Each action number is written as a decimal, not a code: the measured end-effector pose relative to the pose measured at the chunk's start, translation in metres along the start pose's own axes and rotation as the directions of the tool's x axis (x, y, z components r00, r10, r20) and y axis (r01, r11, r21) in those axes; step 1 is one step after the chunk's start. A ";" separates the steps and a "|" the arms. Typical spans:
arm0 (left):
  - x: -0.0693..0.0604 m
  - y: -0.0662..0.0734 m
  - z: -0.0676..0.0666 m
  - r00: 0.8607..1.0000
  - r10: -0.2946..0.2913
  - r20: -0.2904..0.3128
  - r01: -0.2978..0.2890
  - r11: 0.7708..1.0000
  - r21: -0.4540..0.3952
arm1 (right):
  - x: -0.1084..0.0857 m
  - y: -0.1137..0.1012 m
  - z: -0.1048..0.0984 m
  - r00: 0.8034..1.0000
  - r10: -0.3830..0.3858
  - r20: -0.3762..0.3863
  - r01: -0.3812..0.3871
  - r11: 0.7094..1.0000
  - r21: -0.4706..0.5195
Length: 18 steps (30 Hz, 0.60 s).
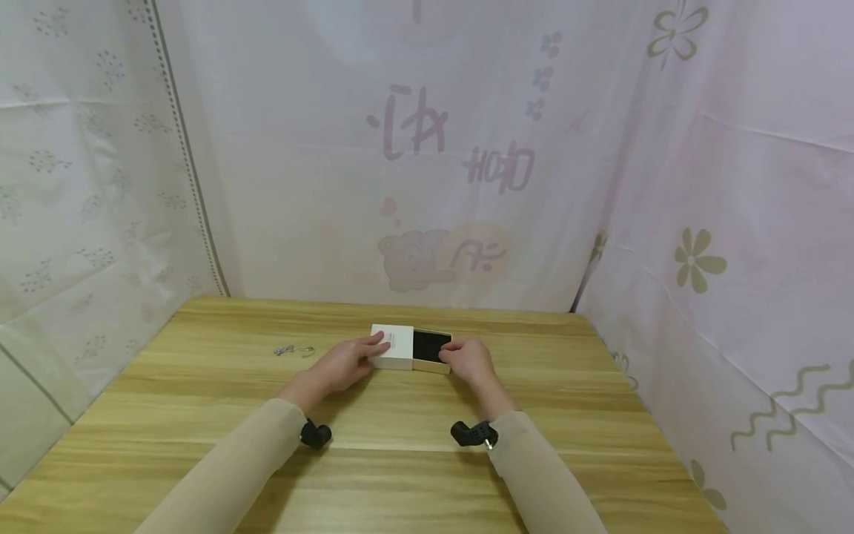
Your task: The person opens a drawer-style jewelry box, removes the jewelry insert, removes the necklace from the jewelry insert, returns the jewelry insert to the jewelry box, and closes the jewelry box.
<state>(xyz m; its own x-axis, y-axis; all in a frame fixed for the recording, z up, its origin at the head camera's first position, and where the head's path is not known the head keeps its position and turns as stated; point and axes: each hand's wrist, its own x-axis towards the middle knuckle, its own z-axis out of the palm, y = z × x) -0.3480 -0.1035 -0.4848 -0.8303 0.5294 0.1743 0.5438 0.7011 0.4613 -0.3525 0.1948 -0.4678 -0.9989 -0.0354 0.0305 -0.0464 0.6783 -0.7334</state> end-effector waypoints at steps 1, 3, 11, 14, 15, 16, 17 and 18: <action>0.000 0.000 0.000 1.000 0.000 0.001 0.000 1.000 0.002 | 0.000 0.000 0.001 1.000 -0.004 0.005 0.004 1.000 -0.011; 0.000 0.000 0.000 1.000 0.004 0.001 -0.004 1.000 0.005 | 0.001 0.000 0.002 1.000 -0.011 0.009 0.011 1.000 -0.026; 0.001 0.000 0.000 1.000 0.007 0.005 -0.007 1.000 0.008 | -0.003 0.003 -0.007 1.000 0.008 0.002 -0.008 0.999 0.038; 0.001 0.000 0.000 1.000 0.002 0.006 -0.002 1.000 0.003 | -0.003 0.004 -0.013 0.999 0.038 -0.009 -0.037 0.994 0.100; 0.001 0.000 0.000 1.000 0.000 0.005 0.000 1.000 0.003 | -0.002 0.005 -0.014 0.999 0.044 -0.010 -0.043 0.993 0.114; 0.001 0.000 0.001 1.000 -0.001 0.004 0.001 1.000 0.003 | -0.002 0.006 -0.016 0.999 0.051 -0.013 -0.049 0.991 0.124; 0.001 0.000 0.001 1.000 -0.002 0.003 0.002 1.000 0.003 | -0.001 0.008 -0.017 0.998 0.063 -0.014 -0.060 0.989 0.136; 0.001 0.000 0.001 1.000 -0.003 0.003 0.003 1.000 0.003 | 0.000 0.009 -0.018 0.997 0.072 -0.020 -0.069 0.988 0.136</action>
<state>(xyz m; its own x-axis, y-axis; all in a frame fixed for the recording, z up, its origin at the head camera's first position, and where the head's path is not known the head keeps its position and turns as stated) -0.3485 -0.1027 -0.4858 -0.8317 0.5284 0.1704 0.5415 0.7044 0.4589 -0.3535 0.2142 -0.4622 -0.9996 0.0281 -0.0089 0.0234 0.5732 -0.8191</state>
